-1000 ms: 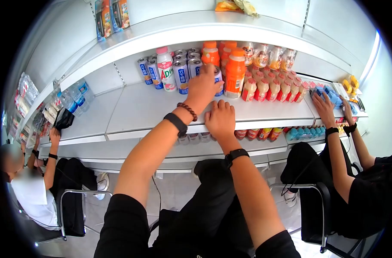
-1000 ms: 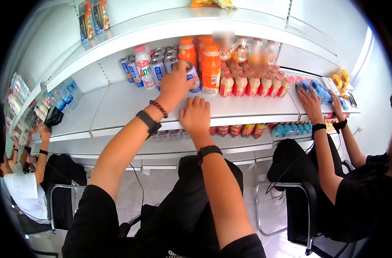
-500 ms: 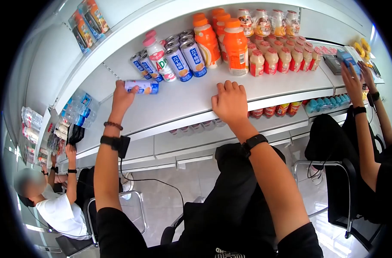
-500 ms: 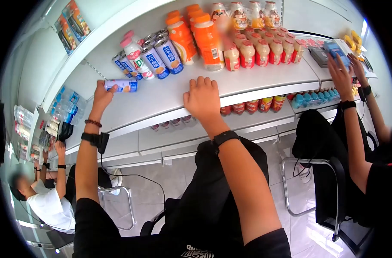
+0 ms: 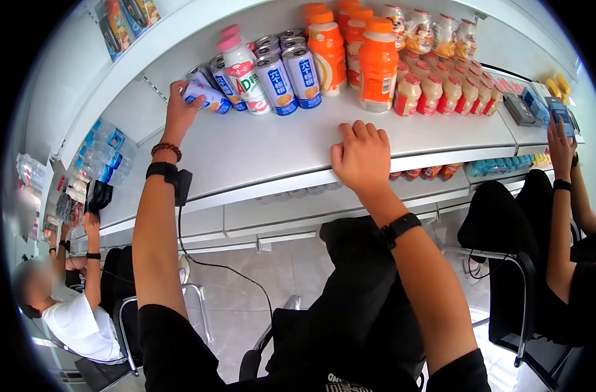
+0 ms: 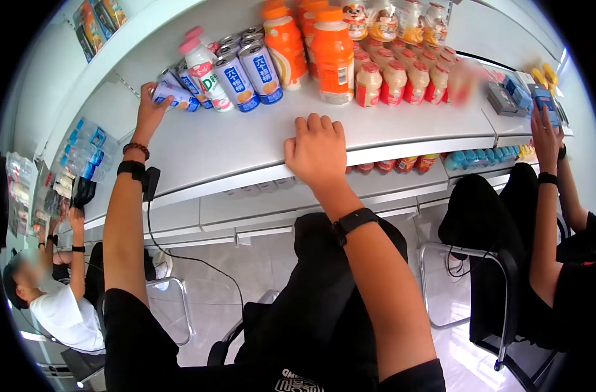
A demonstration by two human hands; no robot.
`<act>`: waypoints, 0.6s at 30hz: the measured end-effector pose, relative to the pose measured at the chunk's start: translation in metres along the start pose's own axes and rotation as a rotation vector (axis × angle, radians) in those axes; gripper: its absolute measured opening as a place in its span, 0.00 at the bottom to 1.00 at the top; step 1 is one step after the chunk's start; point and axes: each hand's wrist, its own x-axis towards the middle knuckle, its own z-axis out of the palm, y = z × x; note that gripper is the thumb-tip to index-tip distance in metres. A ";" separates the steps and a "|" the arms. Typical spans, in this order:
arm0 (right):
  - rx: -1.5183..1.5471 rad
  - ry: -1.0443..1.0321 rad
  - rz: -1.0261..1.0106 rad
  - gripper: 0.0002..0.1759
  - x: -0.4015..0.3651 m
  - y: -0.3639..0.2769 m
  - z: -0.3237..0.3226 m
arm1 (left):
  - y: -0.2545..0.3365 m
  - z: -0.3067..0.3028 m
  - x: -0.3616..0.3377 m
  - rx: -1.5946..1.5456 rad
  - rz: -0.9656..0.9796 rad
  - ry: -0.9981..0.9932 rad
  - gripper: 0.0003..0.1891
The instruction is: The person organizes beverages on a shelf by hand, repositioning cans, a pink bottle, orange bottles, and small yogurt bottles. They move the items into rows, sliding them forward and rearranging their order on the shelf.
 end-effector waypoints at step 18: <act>-0.033 0.005 -0.040 0.13 0.001 -0.003 -0.001 | 0.025 0.044 -0.022 -0.361 -0.560 -0.093 0.51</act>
